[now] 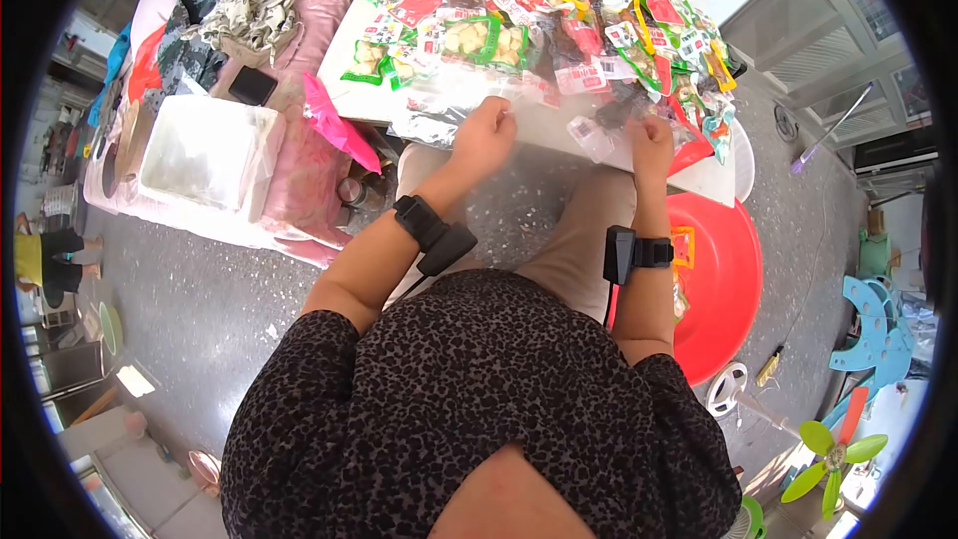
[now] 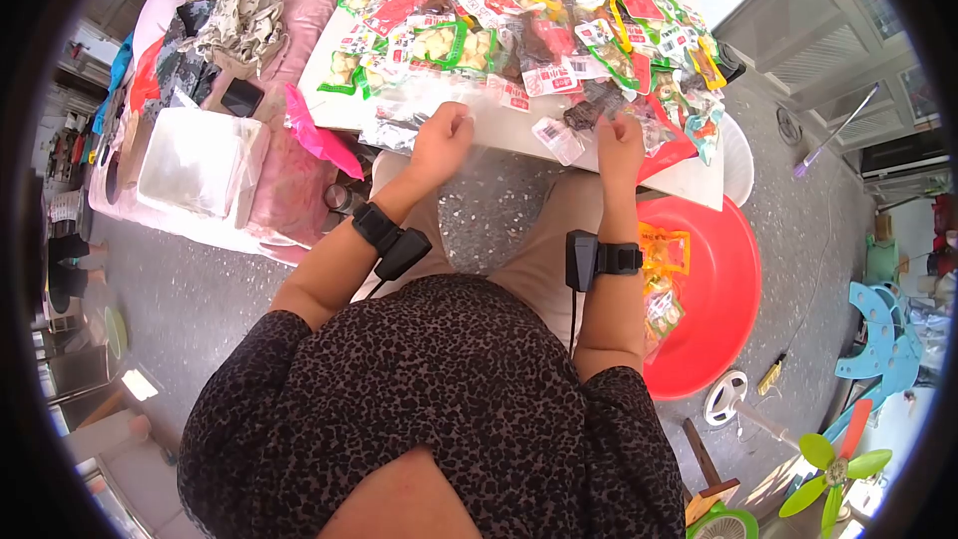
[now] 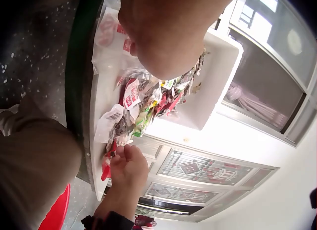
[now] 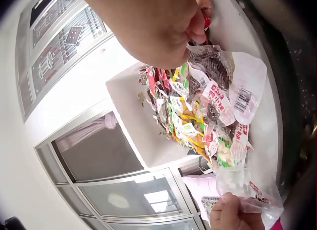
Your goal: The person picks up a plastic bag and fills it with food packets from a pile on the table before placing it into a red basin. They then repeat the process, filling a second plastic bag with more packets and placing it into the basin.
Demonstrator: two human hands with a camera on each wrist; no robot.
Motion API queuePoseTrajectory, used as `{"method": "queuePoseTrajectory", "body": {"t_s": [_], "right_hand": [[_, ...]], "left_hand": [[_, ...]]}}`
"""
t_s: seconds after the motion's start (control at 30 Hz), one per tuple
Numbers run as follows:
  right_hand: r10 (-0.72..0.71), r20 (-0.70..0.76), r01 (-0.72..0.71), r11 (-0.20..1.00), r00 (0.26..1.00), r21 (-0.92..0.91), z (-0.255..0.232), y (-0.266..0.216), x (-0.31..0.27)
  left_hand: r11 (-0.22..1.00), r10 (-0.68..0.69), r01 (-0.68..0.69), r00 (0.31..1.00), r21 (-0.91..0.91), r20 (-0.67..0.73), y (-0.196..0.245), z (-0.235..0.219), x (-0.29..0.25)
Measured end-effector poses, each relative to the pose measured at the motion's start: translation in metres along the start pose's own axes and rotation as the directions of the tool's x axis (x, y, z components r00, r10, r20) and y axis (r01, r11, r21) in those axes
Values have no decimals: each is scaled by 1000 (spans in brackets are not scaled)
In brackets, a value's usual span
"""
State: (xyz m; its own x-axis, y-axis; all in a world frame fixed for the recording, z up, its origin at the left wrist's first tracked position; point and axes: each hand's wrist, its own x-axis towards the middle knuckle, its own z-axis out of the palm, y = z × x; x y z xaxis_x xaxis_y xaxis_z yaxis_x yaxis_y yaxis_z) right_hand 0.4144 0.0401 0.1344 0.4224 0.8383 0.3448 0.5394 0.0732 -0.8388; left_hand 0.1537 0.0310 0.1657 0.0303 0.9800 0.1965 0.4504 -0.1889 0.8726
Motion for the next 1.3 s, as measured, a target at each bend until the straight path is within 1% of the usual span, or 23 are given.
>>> {"method": "queuePoseTrajectory", "body": {"t_s": [0.07,0.17,0.27,0.37,0.4,0.43,0.47,0.57,0.67,0.77,0.87,0.97,1.07,1.17,1.3], "right_hand": [[19,20,-15,980,1000,-198,-12,-2,7],[194,134,-166,966,972,-196,-12,-11,16],[186,130,-141,945,974,-294,-10,-30,15],[40,111,19,874,993,-485,-8,-39,10],[-109,144,167,850,983,-499,-6,-46,3],[-253,179,309,803,951,-509,0,-55,-7],[-388,214,441,735,896,-514,5,-63,-17],[-287,344,446,631,894,-634,17,-78,-41],[-236,331,401,661,913,-634,25,-55,-37],[-248,317,400,636,916,-660,29,-54,-36],[-252,311,400,620,916,-675,30,-68,-40],[-282,292,405,607,914,-684,35,-60,-37],[-288,318,429,601,903,-674,36,-59,-34],[-356,299,461,586,885,-667,37,-53,-33],[-414,328,528,646,849,-551,25,-61,-25]], "left_hand": [[1000,5,-5,1000,-3,5,1,-1,1],[1000,8,-8,1000,10,23,2,-1,0],[1000,10,-10,999,13,35,-2,1,1],[1000,-3,2,999,18,47,-2,-1,2],[1000,-1,0,999,23,45,-2,-1,2],[1000,1,-3,999,28,46,-2,-1,1],[1000,6,-7,999,28,47,-3,0,1],[999,8,-10,999,34,53,-4,0,2],[999,-5,3,999,38,53,-3,-2,2],[999,3,-5,999,31,54,-6,-1,0],[999,12,-14,999,35,50,-7,0,2],[999,12,-14,999,41,51,-5,-1,1],[999,15,-18,999,47,48,-4,-2,1],[998,37,-39,999,54,32,-4,-2,1],[997,55,-56,998,56,21,-4,-1,1]]}}
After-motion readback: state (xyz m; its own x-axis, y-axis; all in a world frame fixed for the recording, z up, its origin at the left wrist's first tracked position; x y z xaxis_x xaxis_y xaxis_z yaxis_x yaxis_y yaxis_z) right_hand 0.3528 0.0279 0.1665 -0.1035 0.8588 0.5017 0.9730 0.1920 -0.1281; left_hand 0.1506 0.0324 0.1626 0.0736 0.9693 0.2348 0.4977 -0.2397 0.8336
